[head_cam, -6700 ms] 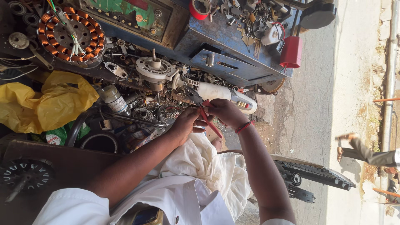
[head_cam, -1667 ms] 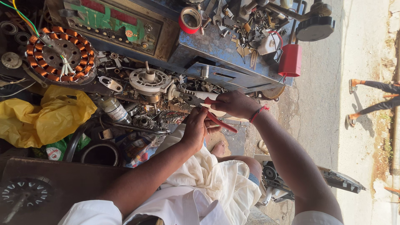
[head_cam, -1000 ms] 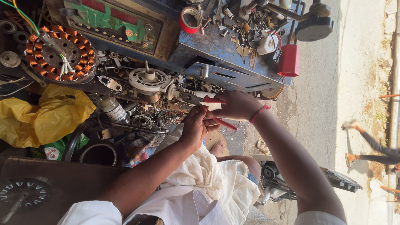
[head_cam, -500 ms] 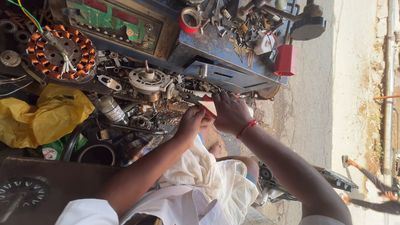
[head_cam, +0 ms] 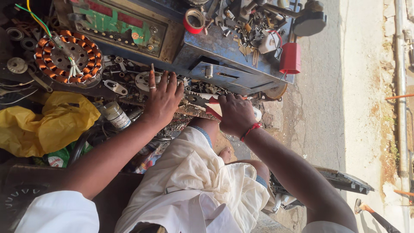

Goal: The person sits on the ground and uses pliers to remove a metal clip from a white plastic appliance component. They then open a drawer to retrieve a screwdriver and continue working on the component, which appears to be part of a mixer grinder.

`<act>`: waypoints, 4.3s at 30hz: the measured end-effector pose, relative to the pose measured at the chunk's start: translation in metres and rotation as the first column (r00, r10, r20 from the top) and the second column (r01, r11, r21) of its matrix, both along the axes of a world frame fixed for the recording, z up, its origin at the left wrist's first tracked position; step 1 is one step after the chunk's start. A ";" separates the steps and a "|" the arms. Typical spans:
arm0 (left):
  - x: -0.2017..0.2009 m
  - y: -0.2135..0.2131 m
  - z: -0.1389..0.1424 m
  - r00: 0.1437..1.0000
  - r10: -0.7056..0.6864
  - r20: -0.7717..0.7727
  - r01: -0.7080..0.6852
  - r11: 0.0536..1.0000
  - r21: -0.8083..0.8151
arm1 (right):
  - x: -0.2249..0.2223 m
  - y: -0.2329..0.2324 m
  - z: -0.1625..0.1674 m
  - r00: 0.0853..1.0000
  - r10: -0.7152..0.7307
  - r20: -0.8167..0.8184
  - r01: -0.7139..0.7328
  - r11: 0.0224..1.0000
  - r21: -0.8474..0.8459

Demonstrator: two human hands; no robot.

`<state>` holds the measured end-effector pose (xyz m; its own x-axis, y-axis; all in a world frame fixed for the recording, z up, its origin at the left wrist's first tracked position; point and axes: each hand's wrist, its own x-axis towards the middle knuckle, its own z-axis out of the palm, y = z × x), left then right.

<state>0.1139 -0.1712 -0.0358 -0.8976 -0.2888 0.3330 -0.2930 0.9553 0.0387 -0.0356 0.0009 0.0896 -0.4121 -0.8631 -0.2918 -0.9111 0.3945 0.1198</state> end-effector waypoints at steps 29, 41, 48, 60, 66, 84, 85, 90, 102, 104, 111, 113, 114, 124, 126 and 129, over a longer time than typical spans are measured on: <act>-0.018 -0.013 -0.004 0.991 -0.136 -0.015 0.136 0.977 0.165 | -0.019 0.019 -0.030 0.865 0.295 -0.405 -0.404 0.889 -0.215; -0.016 -0.011 -0.011 0.993 -0.118 -0.029 0.121 0.982 0.143 | -0.007 0.011 -0.011 0.917 0.245 -0.316 -0.300 0.943 -0.142; -0.019 -0.010 -0.011 0.993 -0.121 -0.009 0.121 0.981 0.152 | -0.014 0.008 -0.014 0.927 0.254 -0.275 -0.284 0.956 -0.076; -0.018 -0.013 -0.004 0.990 -0.140 0.011 0.135 0.968 0.210 | -0.033 0.013 -0.027 0.781 0.377 -0.497 -0.510 0.846 -0.159; -0.018 -0.011 0.000 0.992 -0.121 0.042 0.110 0.973 0.205 | -0.045 0.015 -0.039 0.694 0.401 -0.598 -0.584 0.799 -0.141; -0.017 -0.005 -0.002 0.994 -0.112 -0.010 0.112 0.976 0.185 | -0.014 0.028 -0.022 0.869 0.276 -0.410 -0.401 0.879 -0.258; -0.016 -0.005 -0.002 0.994 -0.113 -0.011 0.113 0.975 0.189 | -0.013 0.028 -0.021 0.872 0.272 -0.407 -0.394 0.883 -0.255; -0.017 -0.004 -0.003 0.994 -0.108 -0.009 0.108 0.979 0.171 | -0.013 0.026 -0.014 0.897 0.283 -0.339 -0.378 0.889 -0.257; -0.017 -0.003 -0.005 0.995 -0.102 0.002 0.100 0.982 0.157 | -0.004 0.008 0.010 0.961 0.194 -0.196 -0.219 0.969 -0.113; -0.017 -0.004 -0.005 0.995 -0.101 0.004 0.099 0.982 0.159 | -0.002 0.005 0.012 0.961 0.191 -0.198 -0.214 0.972 -0.101; -0.015 -0.004 -0.004 0.995 -0.102 -0.012 0.102 0.980 0.172 | -0.004 0.000 0.020 0.976 0.183 -0.119 -0.193 0.978 -0.077; -0.015 -0.004 -0.003 0.995 -0.103 -0.009 0.103 0.979 0.178 | -0.006 -0.001 0.022 0.976 0.190 -0.103 -0.198 0.978 -0.066; -0.015 -0.004 -0.003 0.995 -0.102 -0.003 0.101 0.980 0.174 | -0.006 -0.002 0.023 0.975 0.196 -0.102 -0.204 0.977 -0.068; -0.016 -0.004 -0.002 0.995 -0.098 0.003 0.096 0.981 0.170 | -0.020 -0.005 0.015 0.969 0.227 -0.095 -0.233 0.971 -0.050; -0.016 -0.004 -0.003 0.995 -0.098 0.011 0.095 0.981 0.171 | -0.017 -0.002 0.008 0.953 0.244 -0.181 -0.253 0.967 -0.030; -0.016 -0.004 -0.004 0.995 -0.095 0.008 0.093 0.985 0.146 | -0.010 0.003 -0.004 0.899 0.282 -0.336 -0.305 0.952 -0.015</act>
<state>0.0979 -0.1756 -0.0397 -0.9277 -0.2468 0.2799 -0.2035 0.9633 0.1749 -0.0460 0.0035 0.0861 -0.1996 -0.9721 -0.1234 -0.9011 0.1326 0.4128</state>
